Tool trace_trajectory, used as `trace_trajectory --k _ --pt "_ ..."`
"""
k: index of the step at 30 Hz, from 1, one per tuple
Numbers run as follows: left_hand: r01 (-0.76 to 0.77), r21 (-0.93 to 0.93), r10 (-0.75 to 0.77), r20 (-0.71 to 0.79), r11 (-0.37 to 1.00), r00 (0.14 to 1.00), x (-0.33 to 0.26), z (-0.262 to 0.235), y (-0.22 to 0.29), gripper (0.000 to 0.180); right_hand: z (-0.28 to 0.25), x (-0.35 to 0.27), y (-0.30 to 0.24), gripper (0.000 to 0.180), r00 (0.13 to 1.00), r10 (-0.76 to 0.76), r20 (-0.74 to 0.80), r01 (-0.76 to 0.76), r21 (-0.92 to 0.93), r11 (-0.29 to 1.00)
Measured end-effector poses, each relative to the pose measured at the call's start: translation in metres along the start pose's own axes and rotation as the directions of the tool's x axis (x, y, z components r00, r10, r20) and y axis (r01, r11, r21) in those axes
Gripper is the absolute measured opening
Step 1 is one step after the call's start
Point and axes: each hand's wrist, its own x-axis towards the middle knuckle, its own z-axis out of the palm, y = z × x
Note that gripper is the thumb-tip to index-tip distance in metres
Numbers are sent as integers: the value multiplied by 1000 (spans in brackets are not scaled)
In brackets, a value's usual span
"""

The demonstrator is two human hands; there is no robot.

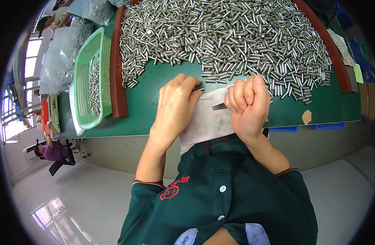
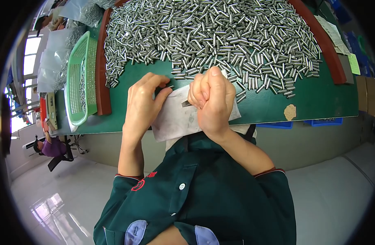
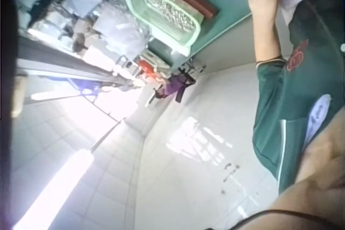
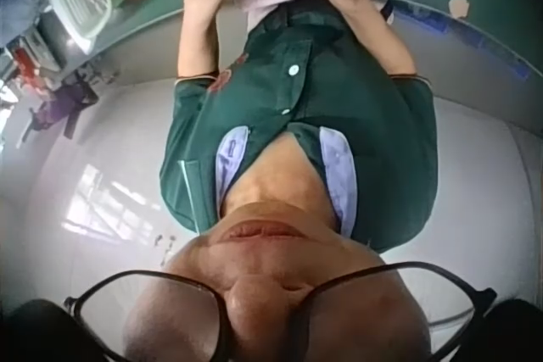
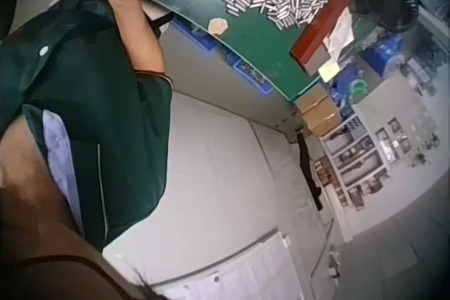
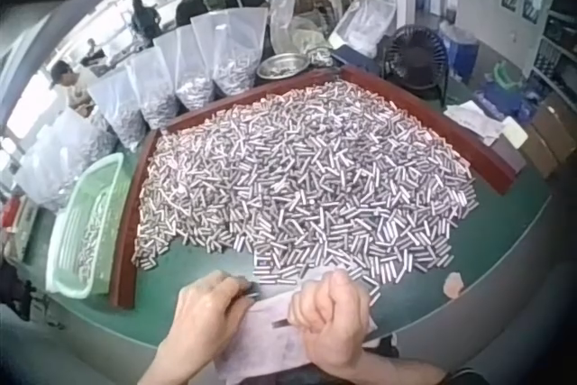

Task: Inspecting and sorting small metal bolts or screws at a workbench.

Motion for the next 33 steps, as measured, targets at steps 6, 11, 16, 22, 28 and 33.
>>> trace_trajectory --k 6,11,16,22,28,33 --pt "-157 -77 154 -48 985 987 4 4 -12 7 0 0 0 39 1000 -2 1 2 1 1000" --pt "246 -659 -230 113 711 967 -2 8 -26 5 0 -1 0 39 1000 11 0 -11 5 1000" --pt "279 -739 -228 173 613 958 1 3 -27 7 1 1 -1 39 1000 29 -8 -29 -44 999" --pt "331 -932 -227 294 146 928 2 3 -42 22 1 1 0 38 1000 31 -3 -32 -45 998" --pt "362 -909 -215 403 -208 890 6 -5 -49 23 -1 1 1 39 1000 8 3 -8 21 1000" --pt "340 -919 -255 384 -201 887 4 -5 -45 21 0 -1 2 39 1000 14 -14 -13 28 1000"
